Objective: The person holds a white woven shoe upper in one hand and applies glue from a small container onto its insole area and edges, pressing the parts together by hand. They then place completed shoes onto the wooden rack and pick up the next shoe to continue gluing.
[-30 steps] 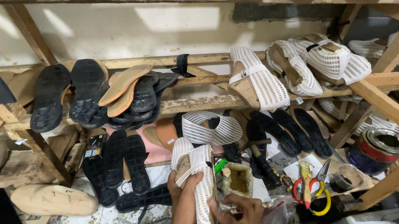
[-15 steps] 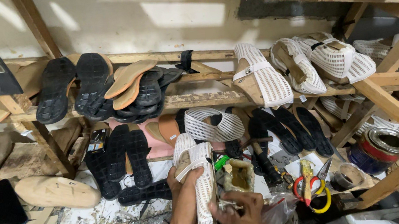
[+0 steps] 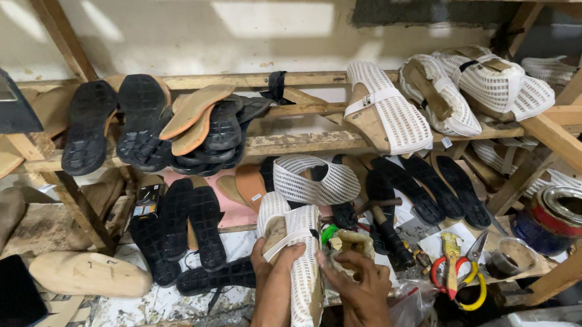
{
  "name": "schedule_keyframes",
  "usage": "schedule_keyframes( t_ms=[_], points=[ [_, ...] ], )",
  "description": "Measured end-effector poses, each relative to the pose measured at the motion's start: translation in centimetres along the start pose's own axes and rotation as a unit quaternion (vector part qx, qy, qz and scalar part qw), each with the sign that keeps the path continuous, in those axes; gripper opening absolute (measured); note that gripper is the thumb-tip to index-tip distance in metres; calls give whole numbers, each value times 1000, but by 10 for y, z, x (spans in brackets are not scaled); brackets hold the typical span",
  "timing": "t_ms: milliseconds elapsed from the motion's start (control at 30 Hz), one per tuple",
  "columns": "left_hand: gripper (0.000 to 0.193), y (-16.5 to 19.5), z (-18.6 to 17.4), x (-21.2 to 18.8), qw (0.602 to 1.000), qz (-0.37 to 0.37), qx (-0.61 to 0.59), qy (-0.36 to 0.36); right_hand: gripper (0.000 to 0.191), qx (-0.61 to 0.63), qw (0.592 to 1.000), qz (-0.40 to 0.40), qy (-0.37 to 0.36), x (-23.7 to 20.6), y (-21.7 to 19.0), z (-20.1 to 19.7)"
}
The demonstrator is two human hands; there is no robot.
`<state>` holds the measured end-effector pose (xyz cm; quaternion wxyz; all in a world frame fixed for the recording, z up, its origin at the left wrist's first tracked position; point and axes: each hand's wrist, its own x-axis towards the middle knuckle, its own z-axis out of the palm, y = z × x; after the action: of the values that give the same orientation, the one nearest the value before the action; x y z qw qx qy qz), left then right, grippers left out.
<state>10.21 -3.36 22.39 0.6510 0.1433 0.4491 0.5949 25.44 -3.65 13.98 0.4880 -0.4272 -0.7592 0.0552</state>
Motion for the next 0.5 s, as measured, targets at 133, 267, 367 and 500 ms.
schedule_keyframes(
  t_ms=[133, 267, 367, 500],
  points=[
    [92, -1, -1, 4, 999, -45, -11, 28, 55, 80, 995, -58, -19, -6, -6, -5],
    [86, -2, -1, 7, 999, -10, -27, 29, 48, 155, 980, -104, 62, -11, -15, 1],
    [85, -4, 1, 8, 998, -20, -33, 44, 50, 14, 996, -71, 44, -10, -16, -3],
    [83, -1, 4, 7, 998, -19, -23, 56, 50, -45, 980, -167, 100, -8, -16, -14]
  ],
)
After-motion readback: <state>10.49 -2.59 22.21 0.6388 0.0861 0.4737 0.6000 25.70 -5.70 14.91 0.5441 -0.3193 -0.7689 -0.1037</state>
